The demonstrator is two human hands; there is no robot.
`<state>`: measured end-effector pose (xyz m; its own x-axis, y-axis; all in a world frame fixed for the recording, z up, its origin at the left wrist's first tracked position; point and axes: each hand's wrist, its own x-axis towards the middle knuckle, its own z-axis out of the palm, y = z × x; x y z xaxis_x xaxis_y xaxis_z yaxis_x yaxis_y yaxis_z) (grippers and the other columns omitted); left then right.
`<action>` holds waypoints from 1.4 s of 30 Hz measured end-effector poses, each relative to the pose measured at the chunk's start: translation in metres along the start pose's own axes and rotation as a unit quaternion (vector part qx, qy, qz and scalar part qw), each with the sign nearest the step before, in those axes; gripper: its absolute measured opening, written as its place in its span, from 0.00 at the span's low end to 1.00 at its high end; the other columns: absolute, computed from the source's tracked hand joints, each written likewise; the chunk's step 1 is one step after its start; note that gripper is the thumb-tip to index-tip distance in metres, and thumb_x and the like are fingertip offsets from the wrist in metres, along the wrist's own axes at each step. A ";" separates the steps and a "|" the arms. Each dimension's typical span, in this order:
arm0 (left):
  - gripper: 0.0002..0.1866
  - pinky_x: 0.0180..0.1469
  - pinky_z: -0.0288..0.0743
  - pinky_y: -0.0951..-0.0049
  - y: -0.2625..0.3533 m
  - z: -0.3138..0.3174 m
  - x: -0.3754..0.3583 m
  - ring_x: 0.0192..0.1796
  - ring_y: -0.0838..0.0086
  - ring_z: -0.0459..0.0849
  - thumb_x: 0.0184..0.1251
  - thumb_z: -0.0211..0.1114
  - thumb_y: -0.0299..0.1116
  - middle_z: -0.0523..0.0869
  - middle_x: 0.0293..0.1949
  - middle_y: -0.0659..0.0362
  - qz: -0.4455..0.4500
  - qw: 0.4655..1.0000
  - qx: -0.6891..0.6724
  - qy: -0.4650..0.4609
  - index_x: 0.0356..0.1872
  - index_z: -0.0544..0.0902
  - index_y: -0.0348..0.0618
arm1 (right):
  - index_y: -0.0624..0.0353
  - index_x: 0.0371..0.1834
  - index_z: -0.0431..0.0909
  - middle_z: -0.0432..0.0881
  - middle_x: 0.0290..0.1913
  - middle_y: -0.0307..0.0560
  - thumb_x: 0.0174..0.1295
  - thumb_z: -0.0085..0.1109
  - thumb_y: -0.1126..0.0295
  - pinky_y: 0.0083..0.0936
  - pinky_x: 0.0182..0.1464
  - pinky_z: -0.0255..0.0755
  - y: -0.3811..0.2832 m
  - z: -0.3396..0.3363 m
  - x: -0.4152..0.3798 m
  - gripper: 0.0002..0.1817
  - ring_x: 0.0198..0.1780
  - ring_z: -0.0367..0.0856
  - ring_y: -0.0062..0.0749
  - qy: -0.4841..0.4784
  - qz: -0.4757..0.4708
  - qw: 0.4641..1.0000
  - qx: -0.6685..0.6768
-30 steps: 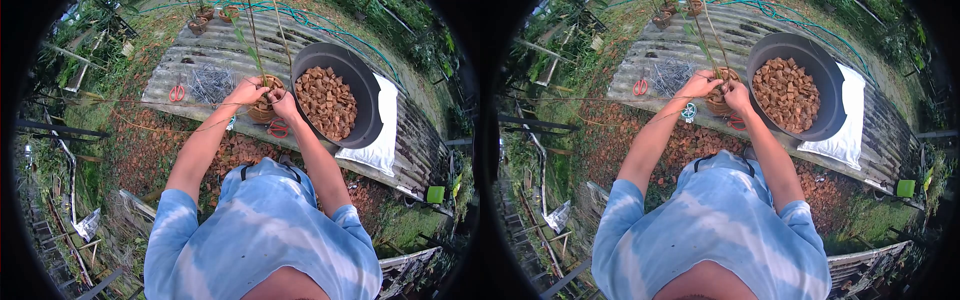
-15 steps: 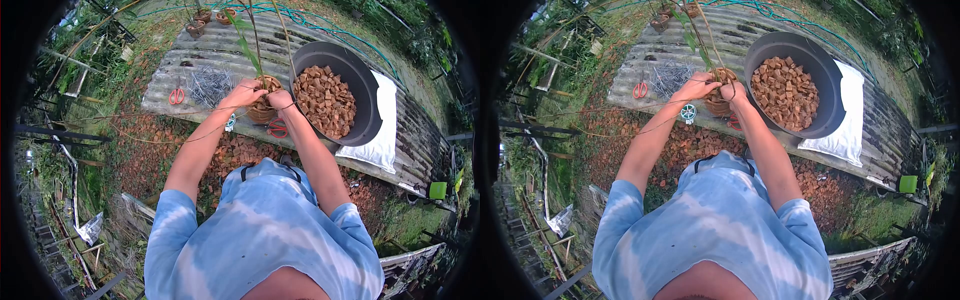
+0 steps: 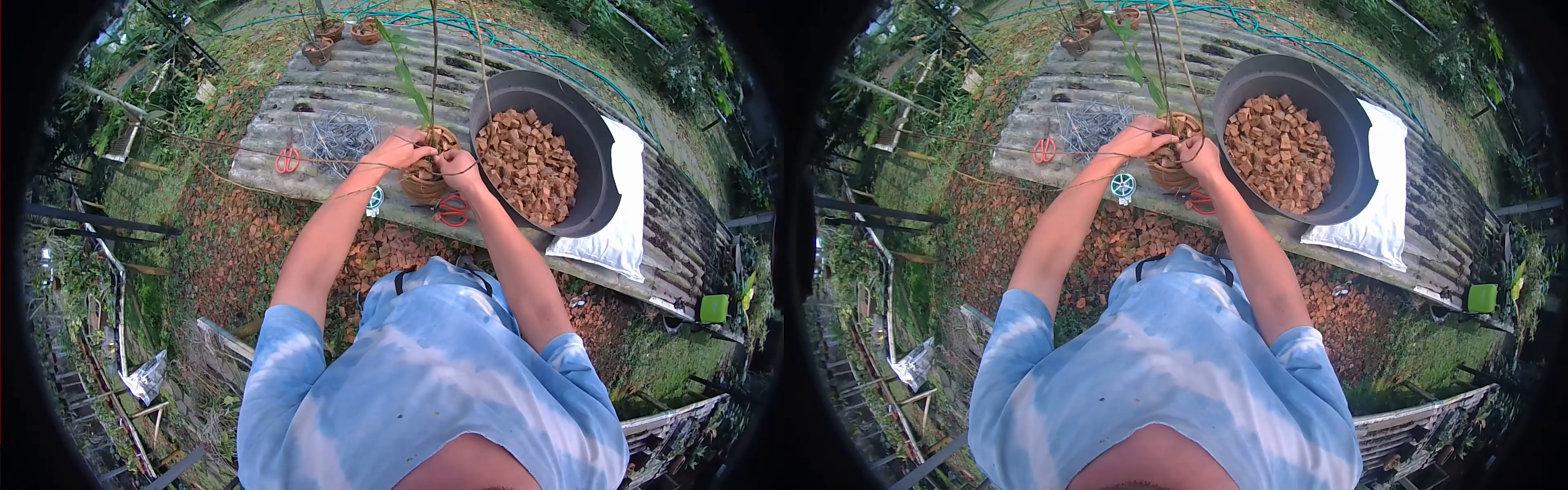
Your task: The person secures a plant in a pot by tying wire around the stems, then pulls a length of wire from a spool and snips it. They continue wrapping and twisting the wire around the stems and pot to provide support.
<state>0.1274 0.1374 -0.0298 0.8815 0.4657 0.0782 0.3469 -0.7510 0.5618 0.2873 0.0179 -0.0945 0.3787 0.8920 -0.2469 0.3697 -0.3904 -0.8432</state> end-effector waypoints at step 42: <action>0.17 0.46 0.79 0.49 -0.015 0.013 -0.002 0.44 0.40 0.87 0.71 0.71 0.43 0.90 0.40 0.40 0.068 0.997 0.015 0.032 0.47 0.90 0.39 | 0.48 0.42 0.88 0.70 0.57 0.47 0.65 0.69 0.51 0.60 0.67 0.61 0.053 0.055 0.039 0.14 0.68 0.67 0.48 0.123 0.071 0.990 0.013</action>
